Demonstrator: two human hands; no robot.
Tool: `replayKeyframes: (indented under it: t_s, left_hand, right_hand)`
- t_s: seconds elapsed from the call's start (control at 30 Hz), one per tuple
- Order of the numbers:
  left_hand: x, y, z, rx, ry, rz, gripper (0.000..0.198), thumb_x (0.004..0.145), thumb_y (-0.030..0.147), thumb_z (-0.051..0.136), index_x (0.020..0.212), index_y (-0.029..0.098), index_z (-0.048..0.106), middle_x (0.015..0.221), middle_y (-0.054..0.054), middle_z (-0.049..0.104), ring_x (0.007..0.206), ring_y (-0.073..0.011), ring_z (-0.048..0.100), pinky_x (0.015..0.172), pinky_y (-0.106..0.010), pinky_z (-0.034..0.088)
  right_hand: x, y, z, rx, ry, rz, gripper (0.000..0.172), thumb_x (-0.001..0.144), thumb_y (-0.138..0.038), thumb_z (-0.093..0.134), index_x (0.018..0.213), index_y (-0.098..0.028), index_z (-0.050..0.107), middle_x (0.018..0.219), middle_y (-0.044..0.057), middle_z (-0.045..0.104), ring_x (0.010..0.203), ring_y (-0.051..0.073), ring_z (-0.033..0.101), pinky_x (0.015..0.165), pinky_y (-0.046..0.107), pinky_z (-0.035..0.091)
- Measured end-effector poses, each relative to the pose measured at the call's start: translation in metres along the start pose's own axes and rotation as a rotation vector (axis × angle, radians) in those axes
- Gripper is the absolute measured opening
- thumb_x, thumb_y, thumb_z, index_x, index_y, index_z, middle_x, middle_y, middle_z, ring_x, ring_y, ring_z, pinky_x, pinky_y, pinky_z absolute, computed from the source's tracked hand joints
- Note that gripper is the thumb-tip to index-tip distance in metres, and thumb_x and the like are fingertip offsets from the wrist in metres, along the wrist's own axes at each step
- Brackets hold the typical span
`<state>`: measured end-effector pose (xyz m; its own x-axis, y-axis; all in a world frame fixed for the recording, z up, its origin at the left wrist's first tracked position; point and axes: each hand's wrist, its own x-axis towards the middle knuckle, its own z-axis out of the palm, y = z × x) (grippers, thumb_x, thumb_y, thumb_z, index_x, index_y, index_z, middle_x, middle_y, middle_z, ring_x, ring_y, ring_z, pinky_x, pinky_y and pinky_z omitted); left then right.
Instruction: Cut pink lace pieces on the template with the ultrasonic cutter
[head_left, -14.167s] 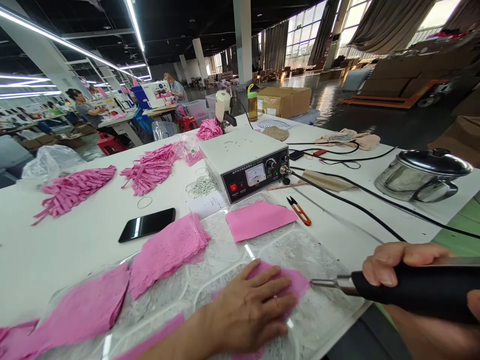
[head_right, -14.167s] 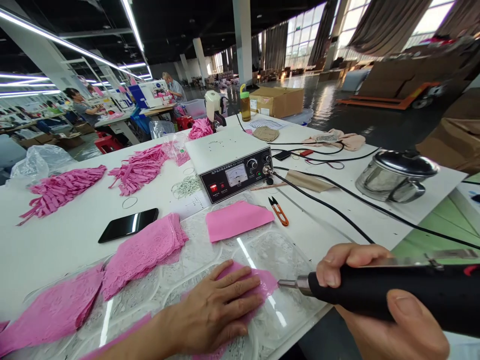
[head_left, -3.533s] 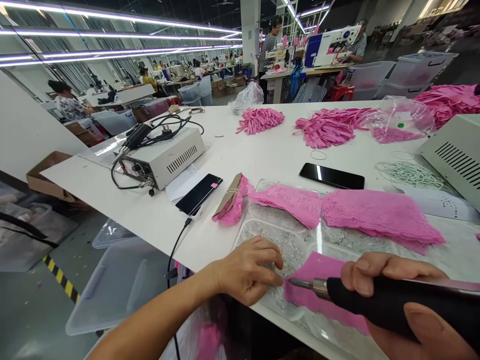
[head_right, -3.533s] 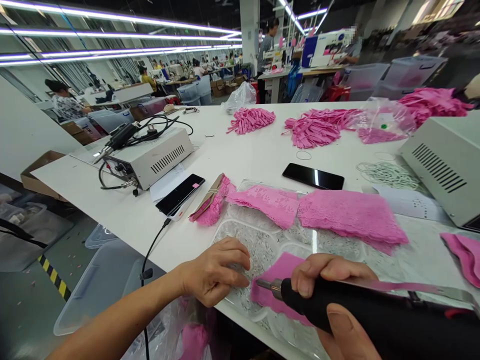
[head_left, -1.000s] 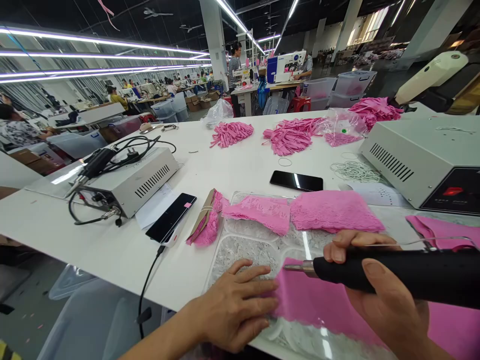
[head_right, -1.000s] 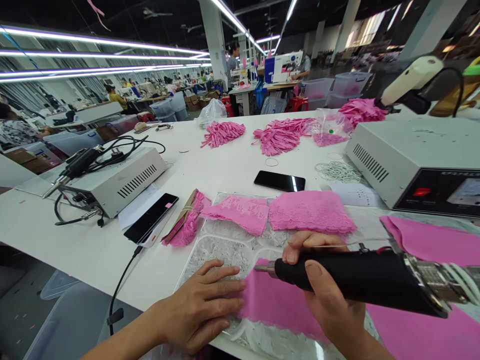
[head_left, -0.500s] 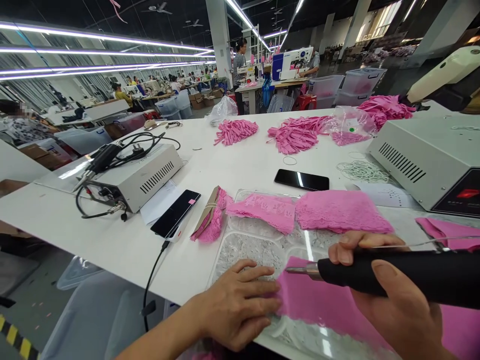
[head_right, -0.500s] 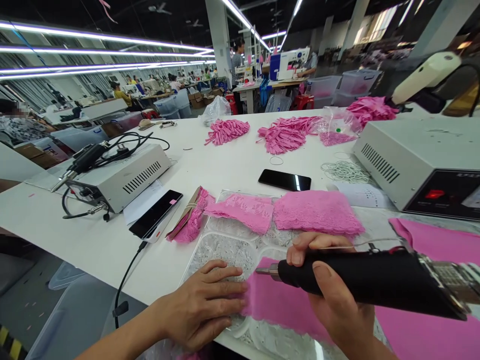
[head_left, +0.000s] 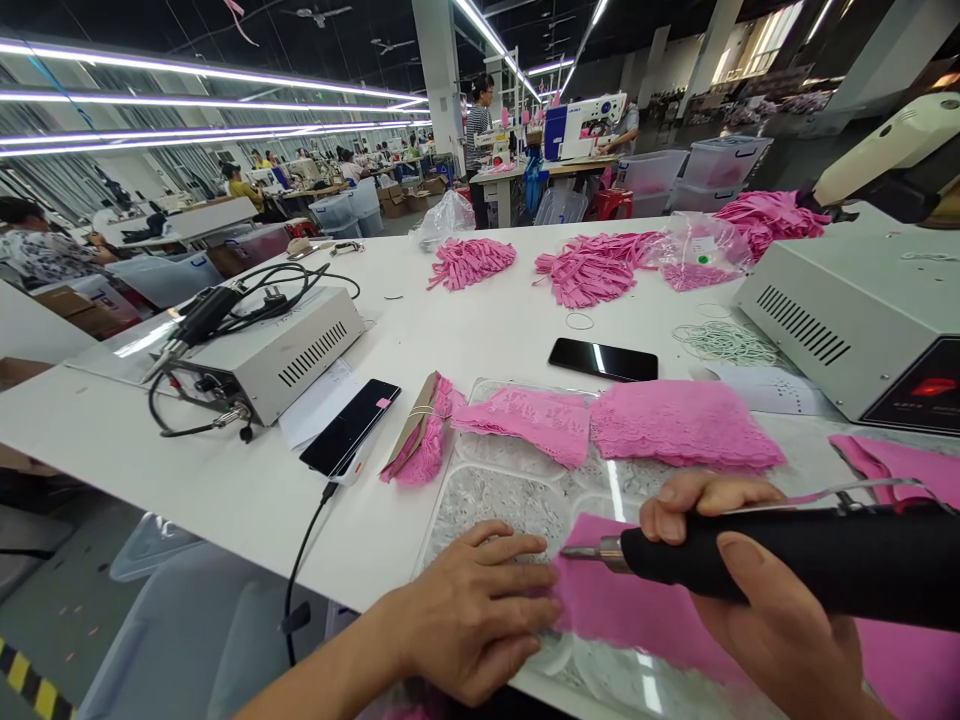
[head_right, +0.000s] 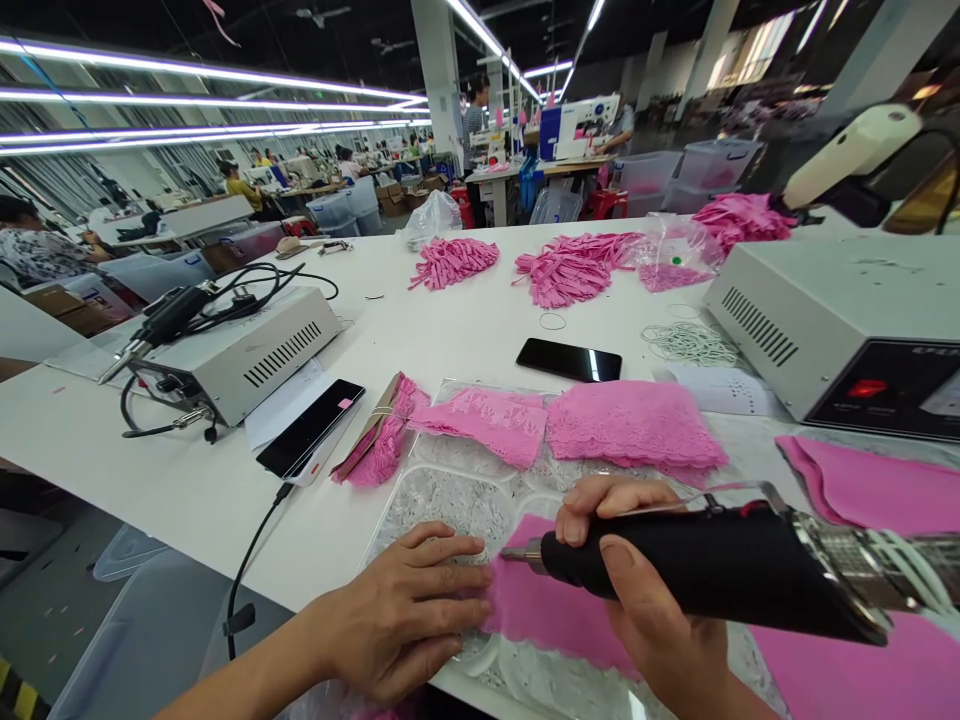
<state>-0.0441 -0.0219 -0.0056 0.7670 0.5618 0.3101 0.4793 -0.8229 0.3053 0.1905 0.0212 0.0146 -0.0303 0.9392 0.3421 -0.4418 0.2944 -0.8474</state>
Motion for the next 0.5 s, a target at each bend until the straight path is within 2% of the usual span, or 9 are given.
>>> replayKeyframes:
  t_s: [0.1, 0.27, 0.4, 0.5]
  left_hand:
    - [0.002, 0.001, -0.006, -0.006, -0.047, -0.015, 0.027, 0.093, 0.026, 0.044, 0.112, 0.019, 0.061, 0.121, -0.004, 0.067, 0.125, -0.0231, 0.053, 0.105, -0.039, 0.037]
    - [0.007, -0.004, -0.014, 0.056, -0.099, -0.028, 0.035, 0.091, 0.018, 0.048, 0.125, 0.018, 0.055, 0.131, -0.005, 0.062, 0.131, -0.0238, 0.048, 0.108, -0.041, 0.036]
    - [0.018, -0.016, -0.009, 0.128, -0.143, -0.02, 0.042, 0.093, 0.021, 0.049, 0.136, 0.021, 0.048, 0.143, -0.004, 0.051, 0.137, -0.0264, 0.042, 0.111, -0.046, 0.035]
    - [0.028, -0.023, -0.002, 0.129, -0.204, -0.027, 0.046, 0.093, 0.025, 0.052, 0.139, 0.023, 0.046, 0.148, -0.003, 0.044, 0.139, -0.0292, 0.037, 0.112, -0.051, 0.033]
  right_hand:
    - [0.005, -0.005, -0.002, 0.022, 0.045, -0.009, 0.012, 0.078, -0.032, 0.074, 0.083, -0.025, 0.065, 0.074, 0.002, 0.057, 0.06, 0.015, 0.056, 0.059, 0.033, 0.056]
    - [0.019, -0.022, -0.025, 0.006, 0.268, -0.061, 0.014, 0.071, -0.03, 0.076, 0.077, -0.024, 0.066, 0.076, 0.0, 0.055, 0.06, 0.012, 0.053, 0.059, 0.029, 0.054]
    - [0.019, -0.03, -0.045, -0.028, 0.385, -0.083, 0.012, 0.069, -0.028, 0.075, 0.074, -0.023, 0.065, 0.077, 0.001, 0.054, 0.06, 0.013, 0.051, 0.057, 0.029, 0.053]
    - [0.015, -0.027, -0.049, -0.015, 0.388, -0.111, 0.012, 0.07, -0.029, 0.075, 0.076, -0.023, 0.066, 0.077, 0.001, 0.055, 0.059, 0.012, 0.051, 0.056, 0.028, 0.053]
